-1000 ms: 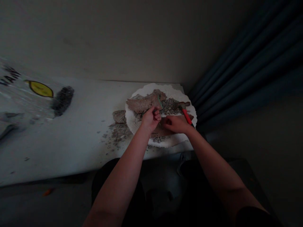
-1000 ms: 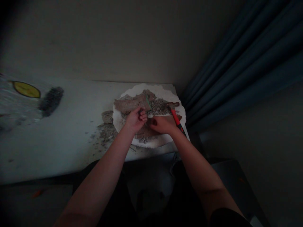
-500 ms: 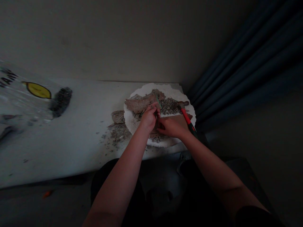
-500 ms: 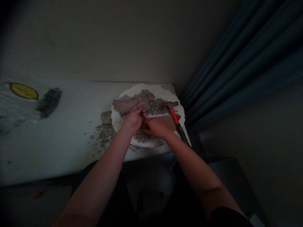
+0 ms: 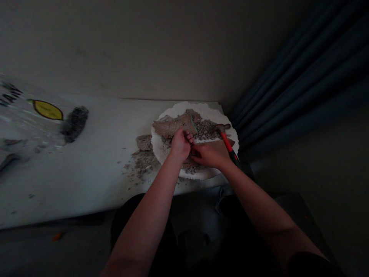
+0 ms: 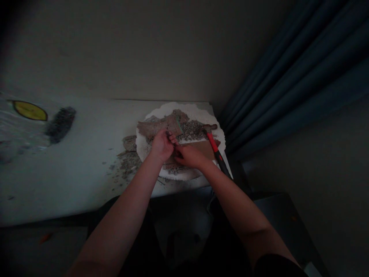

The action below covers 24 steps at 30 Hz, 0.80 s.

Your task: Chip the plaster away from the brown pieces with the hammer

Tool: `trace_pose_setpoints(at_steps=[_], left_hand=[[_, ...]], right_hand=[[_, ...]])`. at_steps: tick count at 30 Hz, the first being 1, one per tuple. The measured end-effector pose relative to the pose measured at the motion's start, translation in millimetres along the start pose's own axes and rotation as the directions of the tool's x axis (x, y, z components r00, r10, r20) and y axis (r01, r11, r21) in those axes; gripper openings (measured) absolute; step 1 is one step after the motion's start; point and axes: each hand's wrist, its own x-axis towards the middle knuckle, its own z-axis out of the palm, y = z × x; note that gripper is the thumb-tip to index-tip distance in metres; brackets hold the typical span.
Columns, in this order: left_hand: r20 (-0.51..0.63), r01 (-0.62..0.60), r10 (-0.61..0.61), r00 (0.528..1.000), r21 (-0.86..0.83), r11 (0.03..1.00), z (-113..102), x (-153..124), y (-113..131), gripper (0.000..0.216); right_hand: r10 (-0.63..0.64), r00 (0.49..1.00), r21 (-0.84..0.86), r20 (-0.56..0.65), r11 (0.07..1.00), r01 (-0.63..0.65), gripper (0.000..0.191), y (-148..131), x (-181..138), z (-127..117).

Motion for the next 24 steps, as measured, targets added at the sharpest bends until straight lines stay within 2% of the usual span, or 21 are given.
trace_pose_setpoints(at_steps=[3,10,15,19,24], left_hand=[[0.007,0.016,-0.016,1.000,-0.012,1.000,-2,0,3,0.035],[-0.005,0.004,-0.005,1.000,-0.087,0.996,-3,0,7,0.018],[-0.016,-0.016,0.014,1.000,-0.133,0.991,-2,-2,8,0.020],[-0.032,-0.054,0.050,0.998,-0.153,0.987,-4,-1,9,0.022],[-0.058,-0.113,0.105,0.993,-0.163,0.980,-6,3,6,0.033]], right_hand=[[-0.007,1.000,-0.047,0.006,0.999,0.007,0.013,-1,-1,-1],[-0.039,0.998,-0.249,0.046,0.967,0.049,0.022,-6,-3,0],[-0.019,0.999,-0.336,0.038,0.941,0.031,0.023,-14,-1,3],[0.016,1.000,-0.227,-0.007,0.974,-0.017,0.014,-4,-3,-7],[0.026,0.979,0.164,-0.204,0.986,0.008,0.006,6,-7,-21]])
